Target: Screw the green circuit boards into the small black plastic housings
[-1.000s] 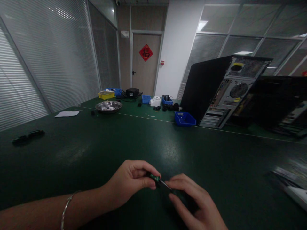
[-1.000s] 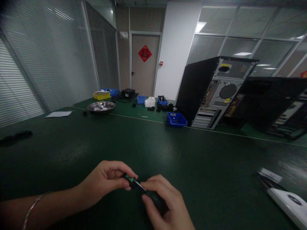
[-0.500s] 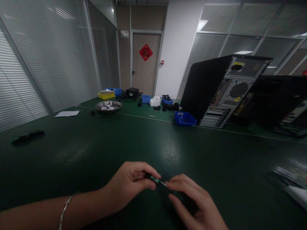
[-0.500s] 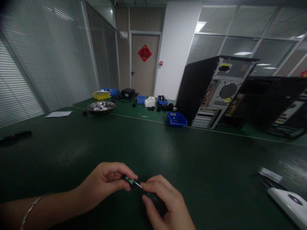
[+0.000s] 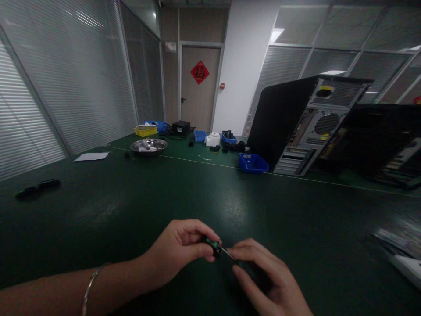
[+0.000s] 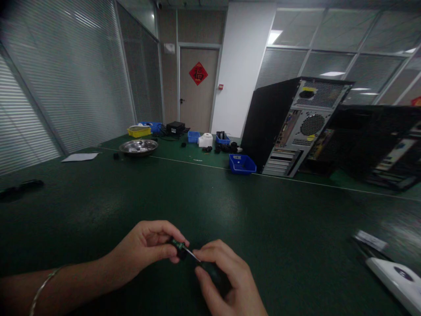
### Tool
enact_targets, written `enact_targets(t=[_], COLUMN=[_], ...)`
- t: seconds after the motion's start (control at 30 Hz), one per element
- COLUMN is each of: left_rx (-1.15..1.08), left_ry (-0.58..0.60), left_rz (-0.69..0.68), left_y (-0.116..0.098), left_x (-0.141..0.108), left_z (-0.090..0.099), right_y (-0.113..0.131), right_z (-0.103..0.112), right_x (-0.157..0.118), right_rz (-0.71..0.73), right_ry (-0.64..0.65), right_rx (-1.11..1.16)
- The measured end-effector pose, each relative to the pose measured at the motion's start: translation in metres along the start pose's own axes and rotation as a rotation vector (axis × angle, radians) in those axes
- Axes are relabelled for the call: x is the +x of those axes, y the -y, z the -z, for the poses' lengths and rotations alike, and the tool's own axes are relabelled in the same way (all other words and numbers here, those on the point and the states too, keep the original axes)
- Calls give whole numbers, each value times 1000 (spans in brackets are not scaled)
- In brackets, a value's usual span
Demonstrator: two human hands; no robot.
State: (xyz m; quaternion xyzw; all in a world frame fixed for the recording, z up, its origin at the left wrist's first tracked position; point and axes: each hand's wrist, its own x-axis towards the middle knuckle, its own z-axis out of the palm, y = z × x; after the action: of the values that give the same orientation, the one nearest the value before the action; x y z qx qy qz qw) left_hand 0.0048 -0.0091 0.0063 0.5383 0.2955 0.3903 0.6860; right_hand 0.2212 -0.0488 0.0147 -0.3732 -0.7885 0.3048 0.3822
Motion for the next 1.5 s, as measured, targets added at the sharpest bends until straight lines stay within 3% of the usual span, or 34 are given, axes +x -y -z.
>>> enact_targets(t=[0.2, 0.3, 0.37, 0.43, 1.0, 1.2, 1.5], left_rx=[146, 532, 798, 929, 1088, 1301, 1212], left_ry=[64, 193, 301, 371, 277, 275, 293], left_rz=[17, 6, -94, -186, -154, -188, -152], left_y=[-3, -12, -20, -25, -23, -17, -14], left_x=[-1, -7, -10, -12, -14, -14, -12], left_z=[5, 1, -3, -6, -6, -9, -12], right_y=[-6, -6, -6, -6, -3, -5, -3], right_z=[0, 1, 1, 1, -2, -8, -15], right_x=[-3, -3, -3, -4, 0, -2, -2], right_rz=[-73, -77, -82, -84, -86, -59, -93], right_ry=[-63, -60, -53, -50, 34, 206, 248], right_rx=[9, 21, 22, 30, 21, -164, -375])
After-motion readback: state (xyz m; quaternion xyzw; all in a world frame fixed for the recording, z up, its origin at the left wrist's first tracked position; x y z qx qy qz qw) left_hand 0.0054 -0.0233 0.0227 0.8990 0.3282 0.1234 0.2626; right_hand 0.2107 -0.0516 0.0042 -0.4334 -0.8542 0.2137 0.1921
